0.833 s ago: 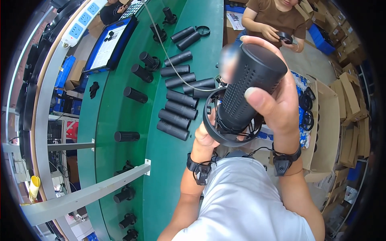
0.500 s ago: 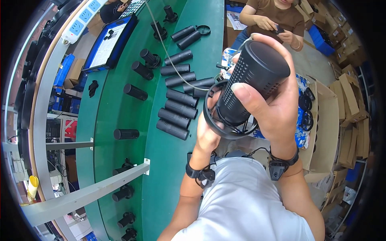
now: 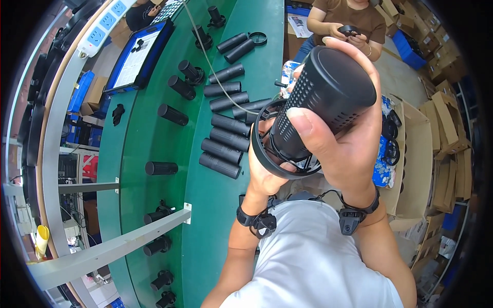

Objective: Assembling and packaging electronic components using a production line machine.

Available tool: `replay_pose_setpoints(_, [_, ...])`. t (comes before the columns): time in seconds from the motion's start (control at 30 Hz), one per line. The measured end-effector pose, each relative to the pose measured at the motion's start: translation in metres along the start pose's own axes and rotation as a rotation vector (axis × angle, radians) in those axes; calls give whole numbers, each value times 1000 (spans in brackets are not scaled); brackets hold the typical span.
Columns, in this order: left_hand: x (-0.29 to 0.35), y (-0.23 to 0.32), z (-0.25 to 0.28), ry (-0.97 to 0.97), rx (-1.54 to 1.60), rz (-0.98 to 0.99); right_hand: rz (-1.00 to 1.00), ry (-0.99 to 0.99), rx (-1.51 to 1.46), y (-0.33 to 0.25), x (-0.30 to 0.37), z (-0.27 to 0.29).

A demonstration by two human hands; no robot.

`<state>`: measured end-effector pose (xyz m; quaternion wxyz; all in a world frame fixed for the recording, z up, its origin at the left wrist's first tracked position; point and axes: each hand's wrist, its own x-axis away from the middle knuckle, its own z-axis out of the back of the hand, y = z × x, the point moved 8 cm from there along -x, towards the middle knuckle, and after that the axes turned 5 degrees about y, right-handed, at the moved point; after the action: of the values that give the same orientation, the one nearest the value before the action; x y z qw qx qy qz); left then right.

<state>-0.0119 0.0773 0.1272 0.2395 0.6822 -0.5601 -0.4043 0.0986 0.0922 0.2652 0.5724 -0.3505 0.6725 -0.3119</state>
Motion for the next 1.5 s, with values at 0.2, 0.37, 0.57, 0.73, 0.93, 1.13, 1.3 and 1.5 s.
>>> replay_pose_setpoints(0.2, [-2,-3,-10,-136,-601,-83,10,52,11,-6,2,8])
replay_pose_setpoints(0.37, [9,10,6,133,-684,-198,53,39,85,-6,10,3])
replay_pose_setpoints(0.57, [6,0,1,61,-44,114,11,33,56,-4,6,6])
replay_pose_setpoints(0.73, [3,-7,6,72,63,194,-17,31,27,-1,6,4])
replay_pose_setpoints(0.93, [-4,-18,9,-116,98,210,101,-3,138,-5,7,3])
replay_pose_setpoints(1.13, [-1,-16,15,-100,-36,318,17,-6,93,7,8,6])
replay_pose_setpoints(1.3, [3,-27,15,-252,46,193,-168,-34,-81,12,10,-3])
replay_pose_setpoints(1.5, [16,-58,18,-167,387,318,-227,-188,-203,26,8,2])
